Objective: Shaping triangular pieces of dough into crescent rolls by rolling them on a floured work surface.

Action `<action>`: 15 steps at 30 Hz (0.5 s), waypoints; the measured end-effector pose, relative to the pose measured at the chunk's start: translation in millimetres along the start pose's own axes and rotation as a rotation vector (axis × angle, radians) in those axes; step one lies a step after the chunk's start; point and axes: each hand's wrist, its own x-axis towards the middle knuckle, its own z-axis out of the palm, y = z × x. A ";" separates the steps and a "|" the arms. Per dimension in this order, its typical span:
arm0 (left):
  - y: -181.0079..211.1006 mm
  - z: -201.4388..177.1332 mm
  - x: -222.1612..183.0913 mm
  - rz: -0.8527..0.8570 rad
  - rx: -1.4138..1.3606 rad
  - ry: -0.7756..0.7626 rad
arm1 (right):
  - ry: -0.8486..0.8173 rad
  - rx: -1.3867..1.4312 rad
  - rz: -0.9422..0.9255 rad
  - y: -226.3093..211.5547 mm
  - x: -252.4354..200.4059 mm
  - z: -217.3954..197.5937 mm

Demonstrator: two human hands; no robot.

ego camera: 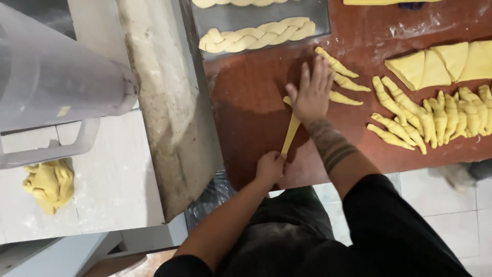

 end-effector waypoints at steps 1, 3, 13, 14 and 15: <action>-8.9 0.7 -3.6 0.028 0.059 0.003 | 0.016 -0.042 -0.023 -5.0 -6.5 8.5; -6.4 -12.4 -22.2 0.033 0.100 0.003 | -0.014 -0.028 -0.033 -22.0 -31.9 2.8; -38.7 -26.0 -15.0 0.039 -0.013 -0.053 | -0.291 -0.096 0.013 -52.4 -70.4 1.7; -35.9 -26.0 -18.2 0.043 -0.016 -0.051 | -0.288 -0.097 0.009 -63.9 -83.5 -2.8; -33.0 -26.1 -22.0 0.050 -0.073 -0.062 | -0.298 -0.053 0.015 -75.5 -96.7 -7.9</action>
